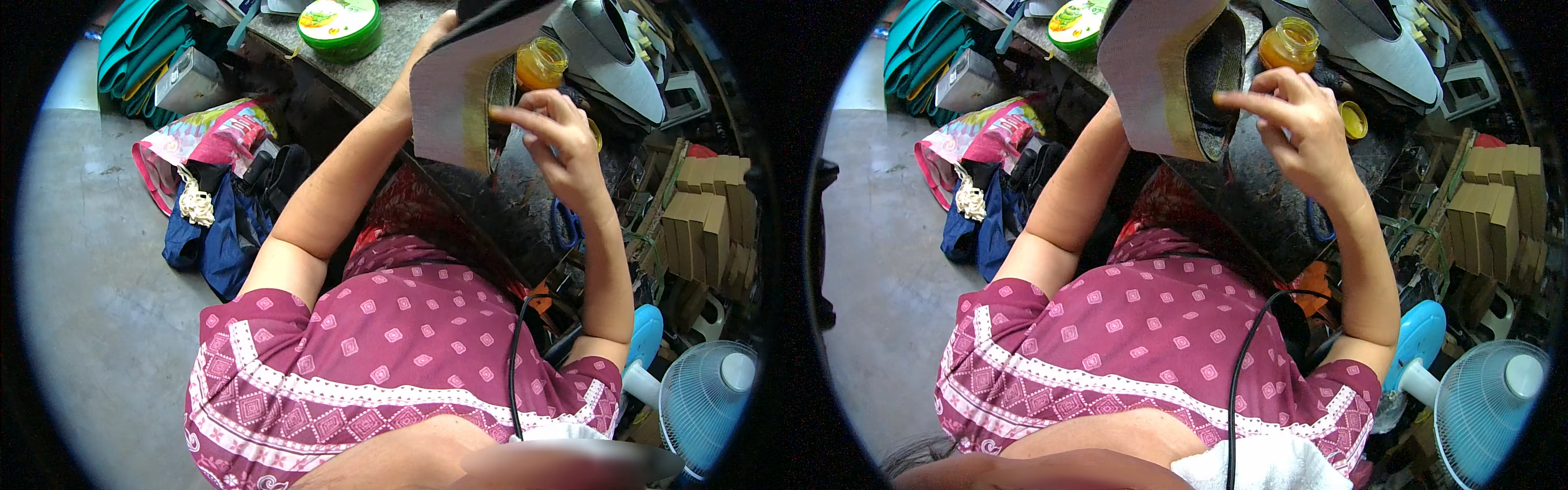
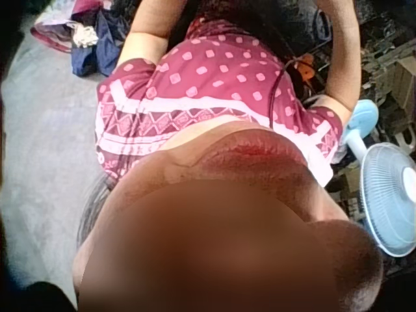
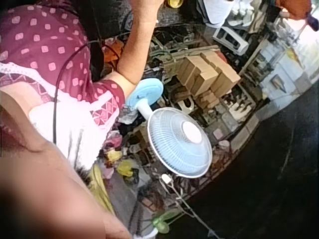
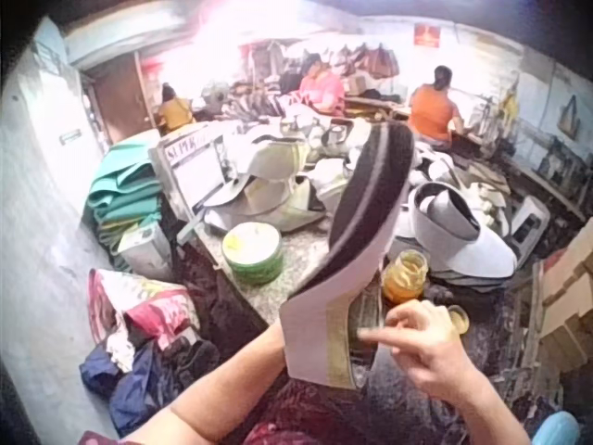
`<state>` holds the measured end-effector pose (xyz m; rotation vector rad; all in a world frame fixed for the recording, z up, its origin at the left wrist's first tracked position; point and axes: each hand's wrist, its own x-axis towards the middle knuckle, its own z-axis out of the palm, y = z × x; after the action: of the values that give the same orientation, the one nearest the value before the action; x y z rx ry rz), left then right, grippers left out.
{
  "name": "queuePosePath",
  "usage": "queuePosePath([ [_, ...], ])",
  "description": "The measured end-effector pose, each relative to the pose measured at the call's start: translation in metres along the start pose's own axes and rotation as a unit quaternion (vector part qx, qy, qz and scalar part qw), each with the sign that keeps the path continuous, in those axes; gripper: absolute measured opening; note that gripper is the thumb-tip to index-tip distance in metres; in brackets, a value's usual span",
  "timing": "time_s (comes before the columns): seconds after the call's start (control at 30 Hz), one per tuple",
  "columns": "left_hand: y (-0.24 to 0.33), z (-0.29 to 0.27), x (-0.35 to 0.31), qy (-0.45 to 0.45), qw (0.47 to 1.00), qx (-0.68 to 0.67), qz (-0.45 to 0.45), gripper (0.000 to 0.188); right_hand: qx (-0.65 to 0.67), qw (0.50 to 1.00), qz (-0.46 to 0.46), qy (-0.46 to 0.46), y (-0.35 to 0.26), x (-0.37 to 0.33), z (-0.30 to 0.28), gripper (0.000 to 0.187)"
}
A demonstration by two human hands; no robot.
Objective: The person applies glue to the edges of a shoe upper and a sole piece, then presses them together. They repeat this process with additional shoe parts, using scissors to trim excess material and ensuring the pieces are aligned.
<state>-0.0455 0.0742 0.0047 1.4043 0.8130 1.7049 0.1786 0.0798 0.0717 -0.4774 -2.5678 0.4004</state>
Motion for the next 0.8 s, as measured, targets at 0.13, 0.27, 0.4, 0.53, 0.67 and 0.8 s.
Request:
queuePosePath([
  [0.13, -0.005, -0.002, -0.001, 0.006, 1.0, 0.021, -0.006, 0.036, 0.033, 0.999, -0.025, -0.025, 0.004, -0.002, -0.01, 0.047],
  [0.27, -0.008, 0.004, 0.003, 0.015, 0.997, 0.072, 0.014, 0.033, -0.09, 0.99, 0.014, 0.108, 0.007, 0.003, -0.005, 0.047],
  [0.4, -0.001, 0.003, 0.007, 0.03, 0.998, 0.041, 0.027, 0.031, -0.063, 0.998, -0.025, 0.015, 0.002, 0.001, 0.002, 0.052],
  [0.53, 0.01, -0.001, 0.0, -0.002, 0.997, -0.067, -0.029, 0.041, 0.145, 0.988, 0.045, 0.03, 0.003, -0.001, -0.007, 0.038],
  [0.67, 0.007, 0.006, 0.008, 0.021, 0.997, -0.034, -0.073, 0.031, -0.211, 0.973, 0.013, 0.089, 0.004, -0.002, -0.011, 0.047],
  [0.8, 0.006, 0.005, 0.013, 0.03, 0.998, 0.011, 0.062, 0.032, -0.303, 0.941, -0.119, 0.092, 0.0, -0.004, -0.011, 0.041],
])
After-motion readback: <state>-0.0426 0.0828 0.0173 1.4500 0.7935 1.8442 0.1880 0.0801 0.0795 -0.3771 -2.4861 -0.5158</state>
